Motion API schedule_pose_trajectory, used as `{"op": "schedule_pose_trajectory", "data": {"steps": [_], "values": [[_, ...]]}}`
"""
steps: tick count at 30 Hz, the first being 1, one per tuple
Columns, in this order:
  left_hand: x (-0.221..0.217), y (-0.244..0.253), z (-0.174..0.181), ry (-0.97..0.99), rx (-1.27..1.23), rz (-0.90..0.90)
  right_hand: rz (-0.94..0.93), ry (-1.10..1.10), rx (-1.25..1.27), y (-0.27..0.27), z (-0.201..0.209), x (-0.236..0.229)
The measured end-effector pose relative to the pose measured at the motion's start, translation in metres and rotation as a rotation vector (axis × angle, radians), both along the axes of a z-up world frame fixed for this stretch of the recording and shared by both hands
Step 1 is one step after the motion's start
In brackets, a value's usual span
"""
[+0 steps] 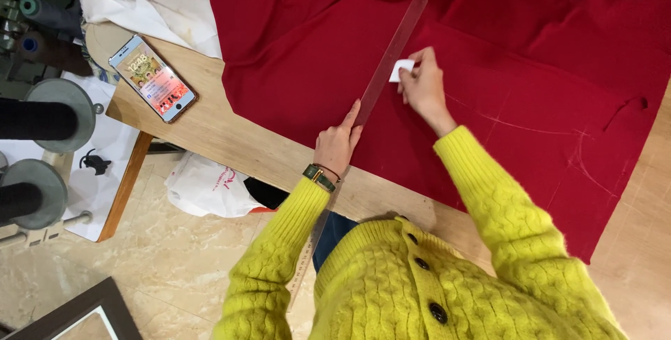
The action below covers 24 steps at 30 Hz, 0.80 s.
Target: The person uses a clear ruler and white chalk to draw straight and curved lines on a large piece of red fabric laid out on a wooden table. After marking the pattern, the person uses a pair of scissors to cut the fabric along the drawn lines.
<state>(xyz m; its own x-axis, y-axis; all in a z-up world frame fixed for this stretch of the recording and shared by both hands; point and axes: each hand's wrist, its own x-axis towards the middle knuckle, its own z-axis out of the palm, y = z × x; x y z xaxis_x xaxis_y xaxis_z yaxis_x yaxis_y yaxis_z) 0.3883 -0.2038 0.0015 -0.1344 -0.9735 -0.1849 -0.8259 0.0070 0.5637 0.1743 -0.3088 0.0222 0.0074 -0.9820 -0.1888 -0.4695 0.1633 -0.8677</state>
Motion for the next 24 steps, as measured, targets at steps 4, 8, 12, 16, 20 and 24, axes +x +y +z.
{"op": "schedule_pose_trajectory", "data": {"steps": [4, 8, 12, 16, 20, 24], "values": [[-0.001, 0.001, -0.006, -0.001, 0.000, -0.002, 0.066, 0.006, 0.038, 0.044, 0.009, 0.017], [0.000, 0.000, -0.009, -0.001, -0.019, 0.000, 0.418, -0.307, 0.481, 0.102, 0.021, 0.025], [0.003, 0.003, -0.006, 0.057, -0.082, -0.015, 0.543, -0.444, 0.561, 0.146, 0.047, 0.015], [0.018, 0.006, 0.007, 0.191, -0.100, 0.013, 0.385, -0.399, 0.503, 0.182, 0.054, -0.019], [0.031, 0.007, 0.043, 0.348, -0.261, 0.179, 0.034, -0.490, 0.402, 0.238, 0.021, -0.063], [0.026, -0.007, 0.107, 0.541, -0.522, 0.267, -0.232, -0.485, 0.351, 0.273, 0.044, -0.060]]}}
